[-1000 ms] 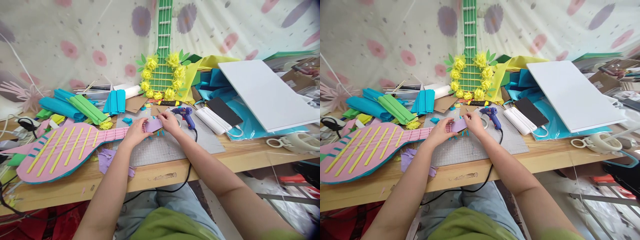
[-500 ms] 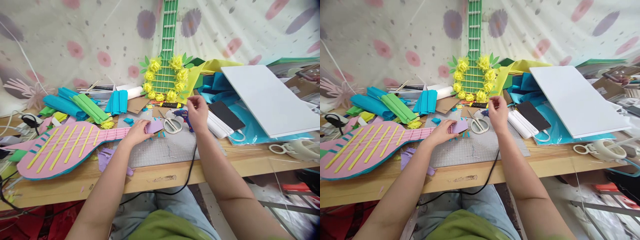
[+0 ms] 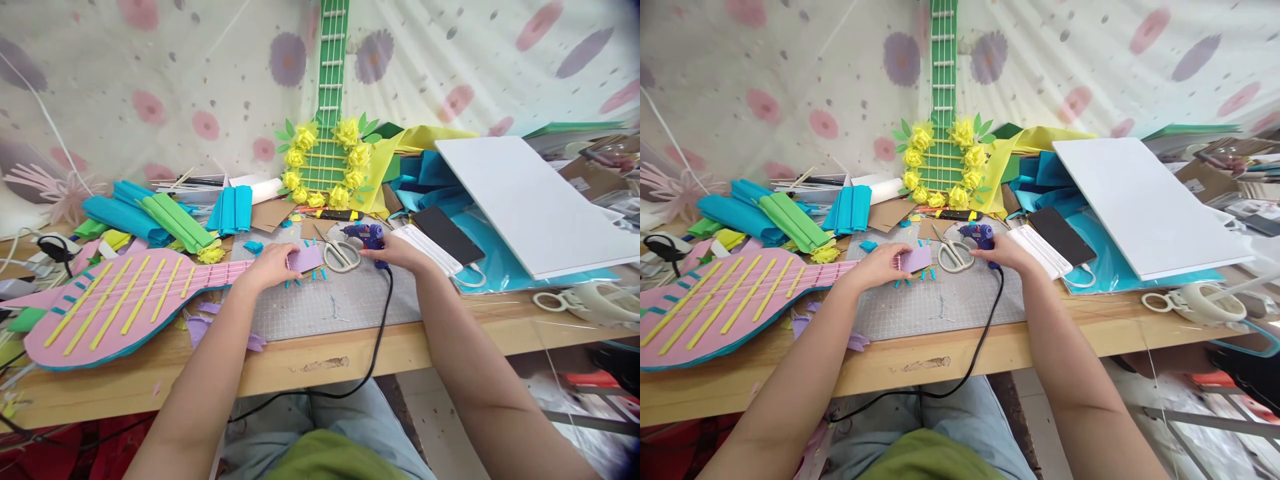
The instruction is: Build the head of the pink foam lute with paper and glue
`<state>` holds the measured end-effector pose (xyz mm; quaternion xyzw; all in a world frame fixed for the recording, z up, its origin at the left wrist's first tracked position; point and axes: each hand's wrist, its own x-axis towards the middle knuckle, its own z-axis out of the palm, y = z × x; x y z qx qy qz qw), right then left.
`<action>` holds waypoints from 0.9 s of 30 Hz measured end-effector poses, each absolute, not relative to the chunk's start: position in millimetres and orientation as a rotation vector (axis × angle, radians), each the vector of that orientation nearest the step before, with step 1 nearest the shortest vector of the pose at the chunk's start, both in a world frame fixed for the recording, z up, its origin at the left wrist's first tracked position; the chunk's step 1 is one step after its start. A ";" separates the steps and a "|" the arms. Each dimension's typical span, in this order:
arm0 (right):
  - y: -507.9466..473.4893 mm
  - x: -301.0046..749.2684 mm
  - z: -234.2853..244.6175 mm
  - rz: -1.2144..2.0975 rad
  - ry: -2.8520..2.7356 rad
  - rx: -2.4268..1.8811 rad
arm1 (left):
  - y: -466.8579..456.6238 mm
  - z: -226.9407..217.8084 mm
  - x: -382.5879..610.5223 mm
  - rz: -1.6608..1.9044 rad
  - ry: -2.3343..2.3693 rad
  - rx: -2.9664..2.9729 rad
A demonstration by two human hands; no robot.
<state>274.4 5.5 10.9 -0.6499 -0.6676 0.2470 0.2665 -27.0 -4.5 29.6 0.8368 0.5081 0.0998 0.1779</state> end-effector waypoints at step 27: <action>-5.5 244.3 6.1 0.802 -1.217 -1.499 | -5.8 38.3 -46.3 1.199 0.812 0.834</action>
